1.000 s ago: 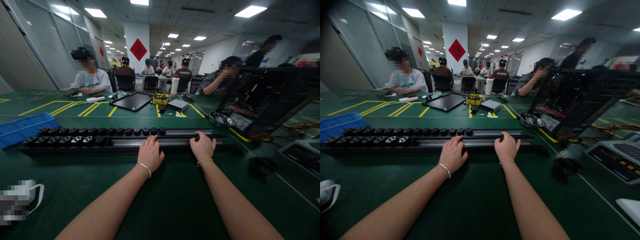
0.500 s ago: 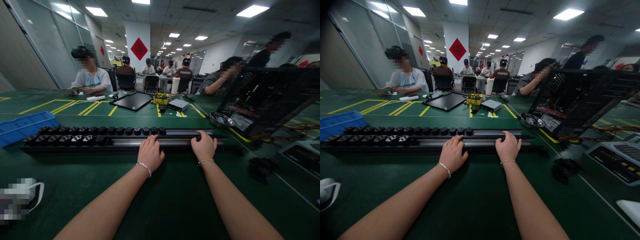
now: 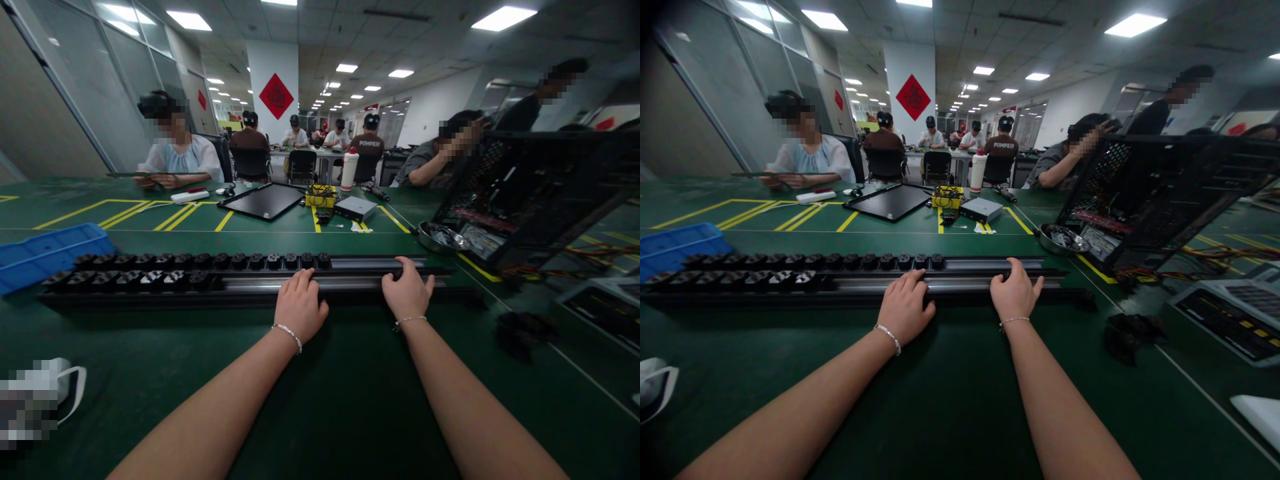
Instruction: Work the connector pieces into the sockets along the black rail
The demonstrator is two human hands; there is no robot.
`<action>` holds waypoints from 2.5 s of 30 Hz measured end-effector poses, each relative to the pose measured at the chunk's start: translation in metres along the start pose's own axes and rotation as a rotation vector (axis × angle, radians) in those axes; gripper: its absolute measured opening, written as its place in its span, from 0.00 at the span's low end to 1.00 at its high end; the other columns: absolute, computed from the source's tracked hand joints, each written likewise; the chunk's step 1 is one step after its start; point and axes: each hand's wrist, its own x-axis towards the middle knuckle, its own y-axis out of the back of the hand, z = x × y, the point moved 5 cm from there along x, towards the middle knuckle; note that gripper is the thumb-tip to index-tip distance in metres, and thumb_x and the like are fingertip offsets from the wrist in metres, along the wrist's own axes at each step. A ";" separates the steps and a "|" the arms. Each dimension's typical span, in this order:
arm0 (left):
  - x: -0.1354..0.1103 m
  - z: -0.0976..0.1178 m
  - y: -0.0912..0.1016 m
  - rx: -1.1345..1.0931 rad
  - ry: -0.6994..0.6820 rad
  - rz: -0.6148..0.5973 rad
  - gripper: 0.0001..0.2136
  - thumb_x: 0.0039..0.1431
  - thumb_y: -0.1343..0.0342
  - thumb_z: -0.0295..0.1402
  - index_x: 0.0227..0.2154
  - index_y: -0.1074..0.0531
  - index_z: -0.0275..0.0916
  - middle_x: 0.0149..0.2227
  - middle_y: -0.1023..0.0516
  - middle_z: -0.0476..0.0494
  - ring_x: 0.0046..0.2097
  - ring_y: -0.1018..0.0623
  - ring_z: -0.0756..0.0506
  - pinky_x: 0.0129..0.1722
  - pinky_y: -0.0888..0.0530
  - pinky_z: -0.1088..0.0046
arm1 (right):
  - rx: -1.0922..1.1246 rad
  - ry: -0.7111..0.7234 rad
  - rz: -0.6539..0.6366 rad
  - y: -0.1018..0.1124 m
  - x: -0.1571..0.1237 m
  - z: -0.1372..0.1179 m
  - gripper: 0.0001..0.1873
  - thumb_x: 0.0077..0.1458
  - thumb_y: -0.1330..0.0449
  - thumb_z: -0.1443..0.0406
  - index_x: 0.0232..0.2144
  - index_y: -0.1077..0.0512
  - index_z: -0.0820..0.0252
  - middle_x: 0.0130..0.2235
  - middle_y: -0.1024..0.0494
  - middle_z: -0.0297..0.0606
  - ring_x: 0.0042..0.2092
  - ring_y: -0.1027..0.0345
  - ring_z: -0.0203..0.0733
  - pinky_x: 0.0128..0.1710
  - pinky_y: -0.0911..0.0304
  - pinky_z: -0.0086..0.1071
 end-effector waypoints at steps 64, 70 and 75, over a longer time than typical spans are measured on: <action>0.000 0.000 0.001 -0.001 0.007 -0.008 0.12 0.51 0.47 0.36 0.39 0.30 0.39 0.56 0.34 0.40 0.57 0.37 0.40 0.54 0.38 0.61 | -0.042 0.020 0.013 0.008 0.011 0.016 0.20 0.44 0.48 0.64 0.42 0.32 0.59 0.38 0.25 0.41 0.43 0.35 0.48 0.50 0.50 0.44; 0.000 0.001 0.002 0.013 0.001 -0.013 0.12 0.51 0.48 0.35 0.38 0.30 0.38 0.56 0.34 0.39 0.57 0.36 0.41 0.54 0.38 0.62 | -0.056 0.014 0.022 0.007 0.012 0.018 0.20 0.44 0.49 0.65 0.42 0.32 0.59 0.38 0.24 0.42 0.42 0.35 0.47 0.50 0.50 0.43; 0.000 0.000 0.001 0.006 0.000 -0.008 0.12 0.51 0.48 0.35 0.38 0.30 0.38 0.56 0.34 0.39 0.57 0.37 0.40 0.54 0.38 0.62 | -0.052 0.015 0.047 0.008 0.011 0.018 0.21 0.44 0.49 0.65 0.43 0.31 0.60 0.39 0.25 0.43 0.43 0.34 0.48 0.50 0.49 0.43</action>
